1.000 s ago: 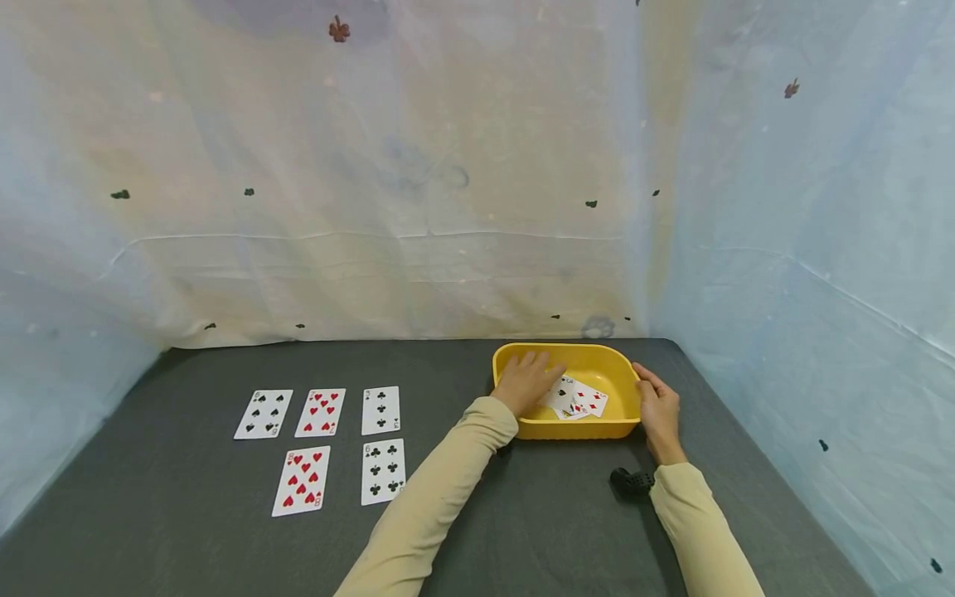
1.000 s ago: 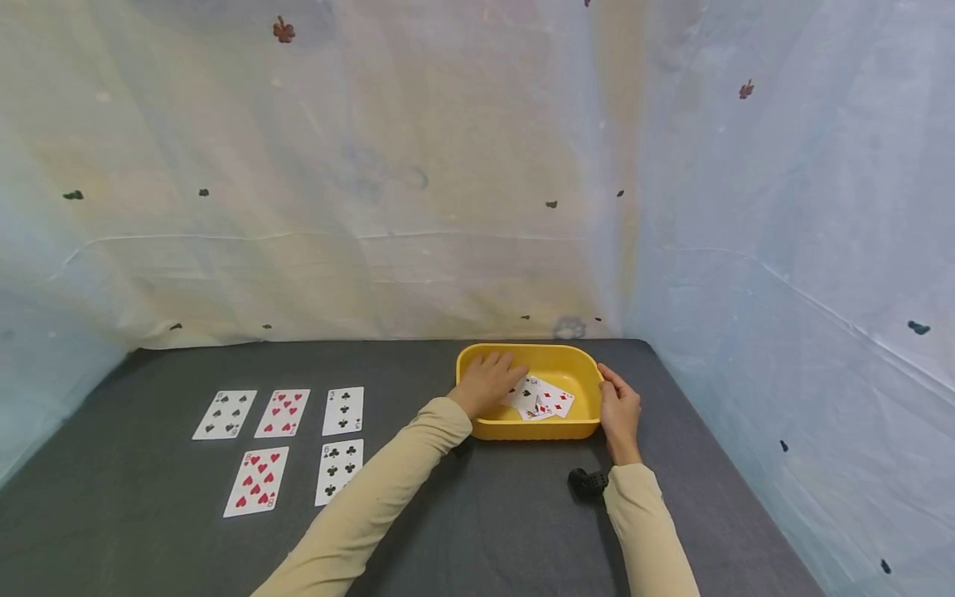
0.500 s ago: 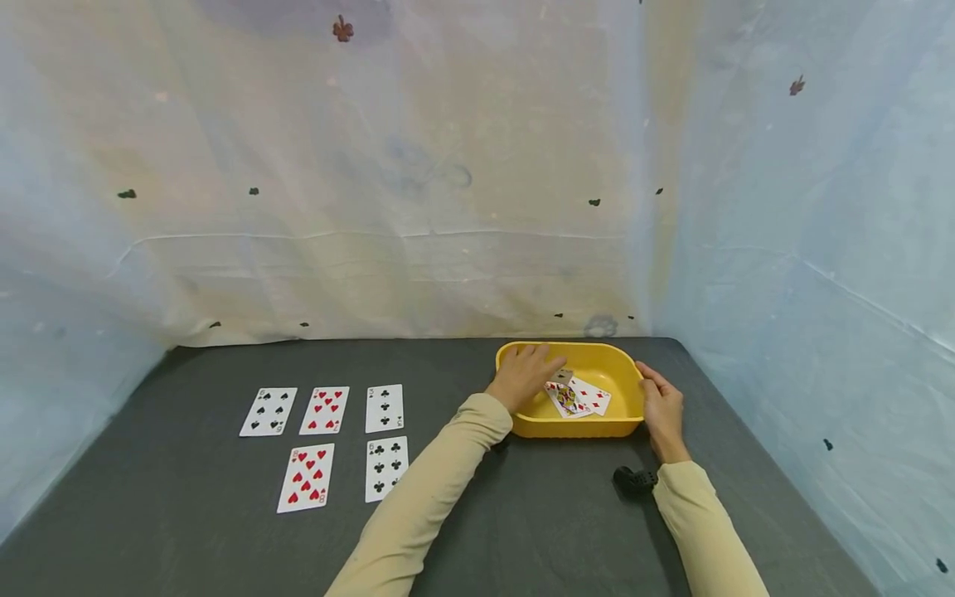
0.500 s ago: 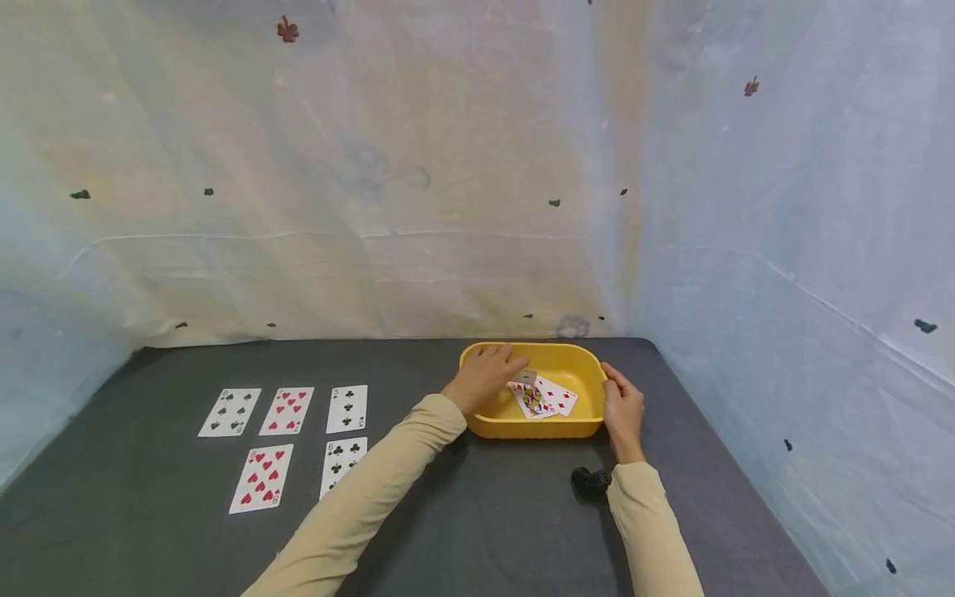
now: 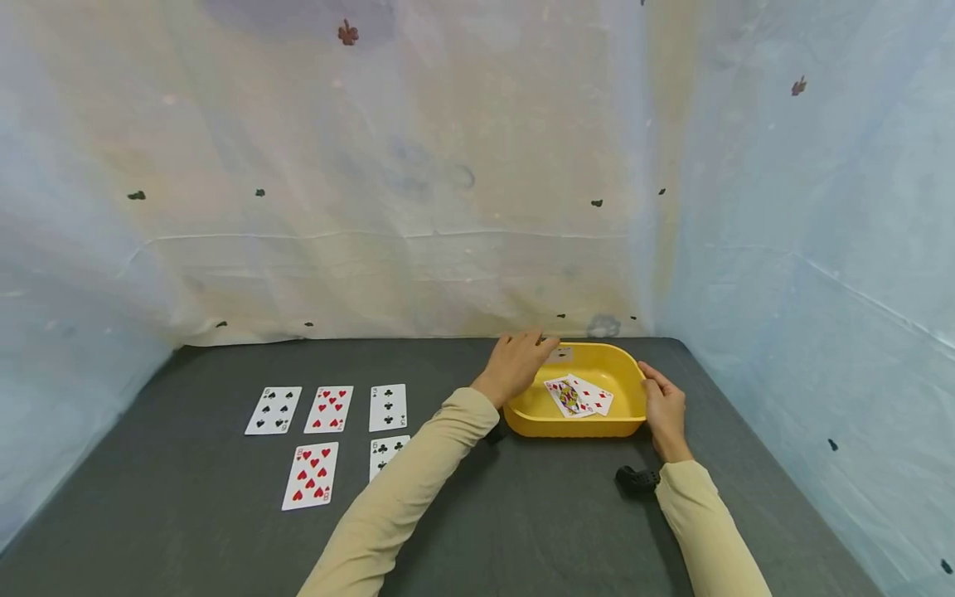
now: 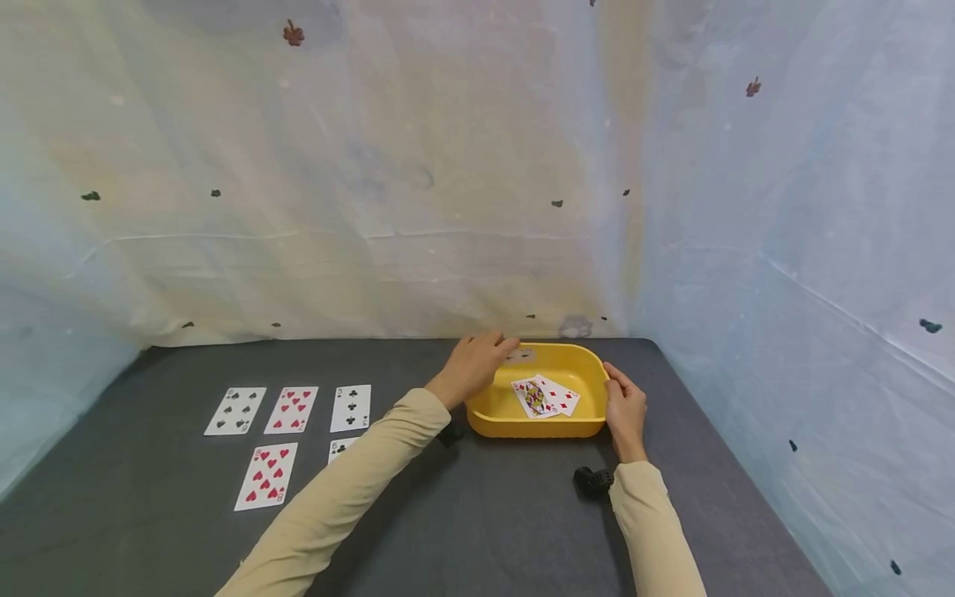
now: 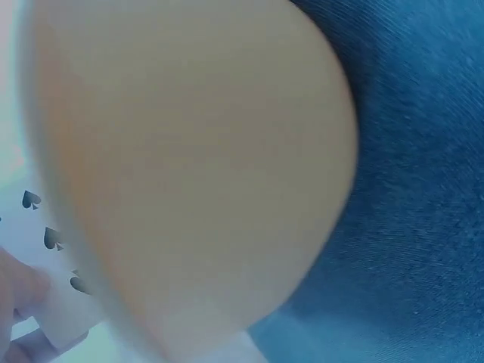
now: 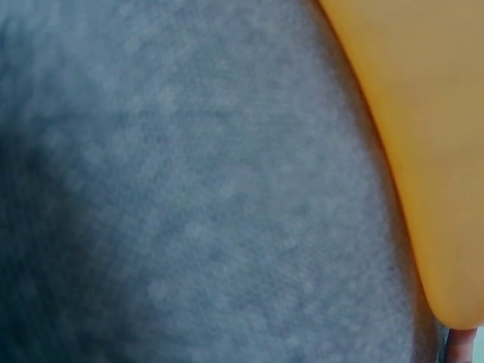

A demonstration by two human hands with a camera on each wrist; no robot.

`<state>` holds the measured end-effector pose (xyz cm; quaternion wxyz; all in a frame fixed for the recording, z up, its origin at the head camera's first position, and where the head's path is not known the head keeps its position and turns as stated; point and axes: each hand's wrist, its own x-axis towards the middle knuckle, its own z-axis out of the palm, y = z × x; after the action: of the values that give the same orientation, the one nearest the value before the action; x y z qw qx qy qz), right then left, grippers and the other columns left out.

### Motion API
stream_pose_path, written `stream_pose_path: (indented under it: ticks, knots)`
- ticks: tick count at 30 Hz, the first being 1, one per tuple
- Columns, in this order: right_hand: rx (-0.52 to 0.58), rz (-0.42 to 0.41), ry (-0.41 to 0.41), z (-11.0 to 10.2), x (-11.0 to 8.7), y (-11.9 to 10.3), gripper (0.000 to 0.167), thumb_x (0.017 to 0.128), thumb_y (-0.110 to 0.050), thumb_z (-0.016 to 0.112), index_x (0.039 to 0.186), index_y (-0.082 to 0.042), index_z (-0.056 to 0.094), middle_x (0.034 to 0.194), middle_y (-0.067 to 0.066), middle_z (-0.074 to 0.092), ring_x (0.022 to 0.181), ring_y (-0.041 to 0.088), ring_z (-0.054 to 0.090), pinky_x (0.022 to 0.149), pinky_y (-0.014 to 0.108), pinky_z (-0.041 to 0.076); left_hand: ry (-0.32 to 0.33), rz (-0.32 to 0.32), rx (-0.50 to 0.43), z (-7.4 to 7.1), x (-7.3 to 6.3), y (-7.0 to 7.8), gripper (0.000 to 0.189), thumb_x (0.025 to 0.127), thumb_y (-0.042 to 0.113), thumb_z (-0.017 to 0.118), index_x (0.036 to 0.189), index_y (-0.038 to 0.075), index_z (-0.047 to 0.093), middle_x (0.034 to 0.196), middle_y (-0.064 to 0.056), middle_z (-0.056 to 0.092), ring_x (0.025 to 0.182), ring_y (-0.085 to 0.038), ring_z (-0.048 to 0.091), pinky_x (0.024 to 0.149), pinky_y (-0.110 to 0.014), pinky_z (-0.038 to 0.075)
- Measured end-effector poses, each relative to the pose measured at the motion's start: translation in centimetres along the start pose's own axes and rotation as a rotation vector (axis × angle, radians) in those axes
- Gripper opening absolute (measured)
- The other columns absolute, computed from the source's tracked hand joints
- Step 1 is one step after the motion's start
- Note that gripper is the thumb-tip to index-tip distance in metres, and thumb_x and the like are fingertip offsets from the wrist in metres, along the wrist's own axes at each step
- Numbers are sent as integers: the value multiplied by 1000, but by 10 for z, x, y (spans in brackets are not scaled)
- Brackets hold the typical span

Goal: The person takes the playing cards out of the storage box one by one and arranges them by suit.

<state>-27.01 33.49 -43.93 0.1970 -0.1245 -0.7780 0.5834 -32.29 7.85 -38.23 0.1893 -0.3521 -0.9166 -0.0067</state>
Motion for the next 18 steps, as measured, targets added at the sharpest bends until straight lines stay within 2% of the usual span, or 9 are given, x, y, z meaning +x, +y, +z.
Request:
stream_pose_path:
  ticks: [3, 5, 12, 18]
  knots:
    - [-1, 1, -1, 0, 1, 1, 40, 105, -19, 40, 141, -7, 51, 144, 12, 46, 128, 27, 45, 102, 43, 39, 17, -18, -44, -8, -1, -2, 33, 103, 11, 47, 134, 21, 50, 105, -2, 53, 75, -15, 52, 64, -30, 39]
    - [2, 2, -4, 0, 2, 2, 40, 105, -20, 40, 141, -6, 51, 144, 12, 46, 128, 27, 46, 102, 43, 39, 30, -30, -76, -11, -2, -3, 31, 103, 10, 46, 132, 20, 51, 103, -2, 52, 69, -14, 48, 60, -29, 35]
    - [4, 10, 8, 1, 3, 2, 40, 104, -19, 40, 140, -6, 51, 144, 13, 46, 126, 27, 47, 102, 42, 40, 95, -70, -255, -26, -12, -9, 30, 101, 8, 50, 130, 16, 54, 113, -3, 57, 86, -17, 58, 65, -32, 44]
    - [5, 14, 15, 1, 3, 1, 40, 104, -18, 40, 140, -6, 52, 143, 13, 47, 126, 27, 47, 102, 42, 40, 168, -62, -385, -37, -26, -20, 26, 99, 5, 54, 124, 11, 54, 108, -8, 57, 72, -16, 53, 52, -27, 39]
